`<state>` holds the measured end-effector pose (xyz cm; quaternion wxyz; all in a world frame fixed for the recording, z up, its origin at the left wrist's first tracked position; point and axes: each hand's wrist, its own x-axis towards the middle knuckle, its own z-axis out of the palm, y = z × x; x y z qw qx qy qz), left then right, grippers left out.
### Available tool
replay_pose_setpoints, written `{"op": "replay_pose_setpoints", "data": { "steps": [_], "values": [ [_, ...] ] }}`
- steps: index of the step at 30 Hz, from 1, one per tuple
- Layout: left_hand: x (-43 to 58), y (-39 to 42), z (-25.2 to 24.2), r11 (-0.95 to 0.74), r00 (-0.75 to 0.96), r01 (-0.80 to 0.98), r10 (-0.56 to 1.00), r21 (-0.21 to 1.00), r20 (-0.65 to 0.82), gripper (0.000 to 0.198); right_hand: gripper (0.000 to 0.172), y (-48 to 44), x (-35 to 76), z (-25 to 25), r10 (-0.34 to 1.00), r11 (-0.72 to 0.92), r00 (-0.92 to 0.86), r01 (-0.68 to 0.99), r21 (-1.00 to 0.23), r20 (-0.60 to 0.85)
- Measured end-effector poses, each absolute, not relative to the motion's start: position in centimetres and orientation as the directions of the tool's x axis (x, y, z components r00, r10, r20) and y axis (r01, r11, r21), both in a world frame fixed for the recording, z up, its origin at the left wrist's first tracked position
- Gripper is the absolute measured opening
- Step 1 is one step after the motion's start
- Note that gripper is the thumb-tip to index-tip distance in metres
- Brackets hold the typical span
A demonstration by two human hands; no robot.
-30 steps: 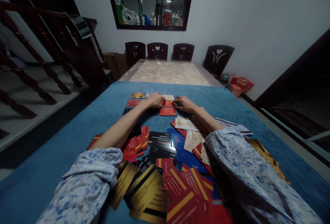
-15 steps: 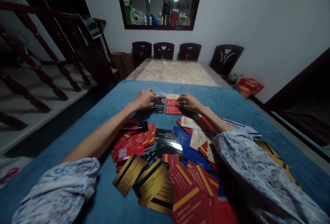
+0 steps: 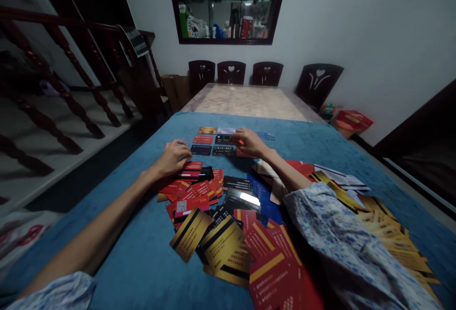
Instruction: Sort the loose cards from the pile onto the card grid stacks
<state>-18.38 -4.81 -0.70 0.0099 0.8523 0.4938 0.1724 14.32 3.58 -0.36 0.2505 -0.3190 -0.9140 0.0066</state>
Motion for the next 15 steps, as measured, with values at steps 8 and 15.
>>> {"op": "replay_pose_setpoints", "data": {
  "steps": [8, 15],
  "values": [
    [-20.4, -8.0, -0.1, -0.405, 0.357, 0.87, 0.911, 0.281, 0.208, 0.03, 0.022, 1.8, 9.4, -0.6, 0.492, 0.869, -0.749, 0.446, -0.212, 0.443],
    [-20.4, -8.9, 0.2, -0.4, 0.382, 0.866, 0.916, 0.3, 0.12, 0.034, 0.032, -0.8, 5.8, -1.7, 0.456, 0.889, -0.83, 0.407, -0.212, 0.32]
  ]
}}
